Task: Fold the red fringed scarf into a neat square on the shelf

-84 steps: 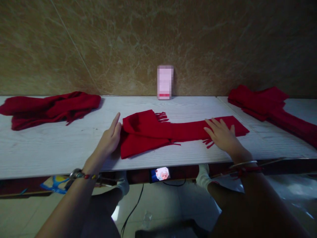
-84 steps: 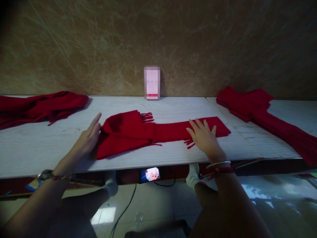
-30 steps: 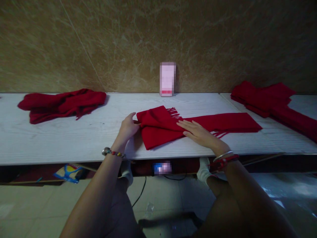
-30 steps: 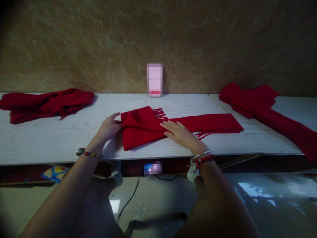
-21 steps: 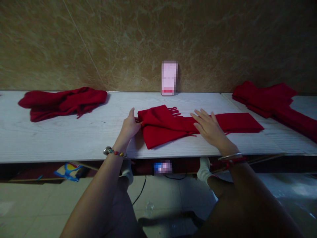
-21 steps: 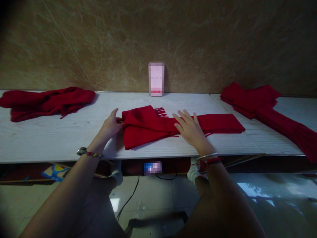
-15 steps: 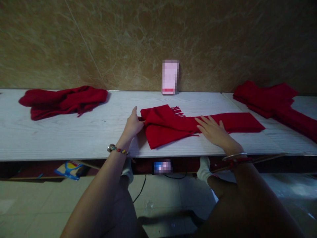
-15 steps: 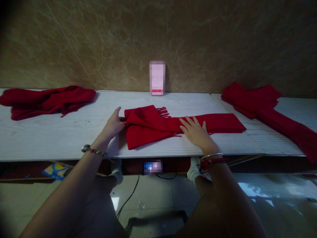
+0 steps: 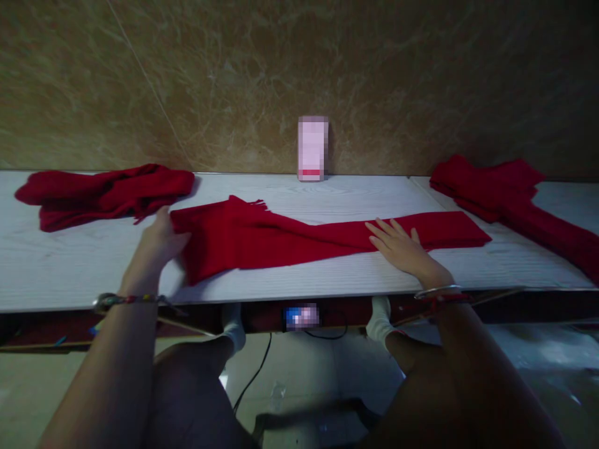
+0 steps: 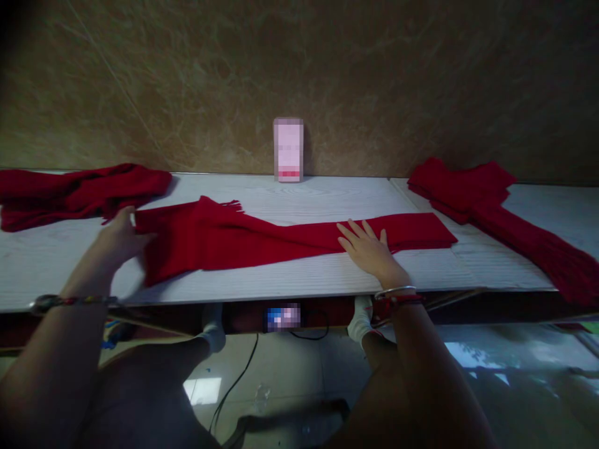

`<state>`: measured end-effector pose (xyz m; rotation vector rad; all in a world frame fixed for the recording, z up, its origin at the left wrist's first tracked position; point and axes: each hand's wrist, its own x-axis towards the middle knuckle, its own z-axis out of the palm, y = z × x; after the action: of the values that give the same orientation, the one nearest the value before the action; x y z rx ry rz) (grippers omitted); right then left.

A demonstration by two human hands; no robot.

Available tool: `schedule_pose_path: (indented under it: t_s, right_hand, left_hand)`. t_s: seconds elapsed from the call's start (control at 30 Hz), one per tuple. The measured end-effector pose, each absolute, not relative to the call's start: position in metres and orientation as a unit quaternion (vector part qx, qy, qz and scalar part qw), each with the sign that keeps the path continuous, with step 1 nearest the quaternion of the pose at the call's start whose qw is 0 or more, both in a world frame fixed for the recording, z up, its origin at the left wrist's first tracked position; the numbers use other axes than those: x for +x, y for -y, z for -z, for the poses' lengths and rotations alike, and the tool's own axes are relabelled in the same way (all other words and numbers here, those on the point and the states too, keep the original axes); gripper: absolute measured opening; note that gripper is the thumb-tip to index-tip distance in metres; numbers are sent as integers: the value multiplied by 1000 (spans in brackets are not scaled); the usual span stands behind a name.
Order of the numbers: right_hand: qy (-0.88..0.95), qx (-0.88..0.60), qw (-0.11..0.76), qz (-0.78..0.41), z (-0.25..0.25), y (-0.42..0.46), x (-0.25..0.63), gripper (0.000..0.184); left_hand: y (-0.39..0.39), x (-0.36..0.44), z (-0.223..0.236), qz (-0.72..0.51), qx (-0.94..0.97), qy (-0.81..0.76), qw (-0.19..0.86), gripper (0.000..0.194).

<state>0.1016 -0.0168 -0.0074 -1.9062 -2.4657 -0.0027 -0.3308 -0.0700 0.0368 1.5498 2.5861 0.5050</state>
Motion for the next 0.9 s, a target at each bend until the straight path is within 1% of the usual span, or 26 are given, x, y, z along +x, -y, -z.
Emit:
schedule_pose_path:
  t_s: [0.03,0.1,0.17,0.23,0.27,0.33,0.37,0.4,0.5,0.6,0.73,0.8,0.9]
  right_hand:
    - [791,-612,10,0,7,16,103,51]
    - [790,-613,8,1,7,15,105,51]
    - [787,-617,15,6,7,14,105,50]
    - [789,-613,35,17,7,14,102,49]
    - [794,-605,50,24,8,14,100,48]
    - [813,-575,82,30,8,16,94,47]
    - [824,-558,94,26,9,16,91,46]
    - [833,-545,98,16,9,17,89,46]
    - [846,-528,73,-18,12,19,84,47]
    - [849,-526,49,-32,13,19,84,47]
    - [847,-527,56,-36,14,17,87,47]
    - [847,-526,68,-33,15,17,87,47]
    - [852,-516,91,-21,16,19,86,44]
  left_hand:
    - [75,-339,-46,-118,456,-881,48,67]
    - [85,-350,-61,-64,391,-917,34,63]
    - [92,-353,-69,-70,365,-928,-26,58]
    - [95,-348,-67,-112,391,-911,-74,61]
    - [94,-343,-62,-131,420,-895,-72,64]
    - [91,-334,-48,-142,460,-877,8,72]
    - [89,-330,-41,-127,470,-872,49,74]
    - [87,-328,-35,-117,478,-868,67,76]
    - [83,-332,-25,-115,485,-864,64,79]
    - [84,-344,-24,-121,488,-863,54,80]
    - [89,-354,-26,-119,481,-868,44,85]
    - [89,-354,-28,-119,499,-858,27,79]
    - [82,-350,-34,-65,602,-796,-7,57]
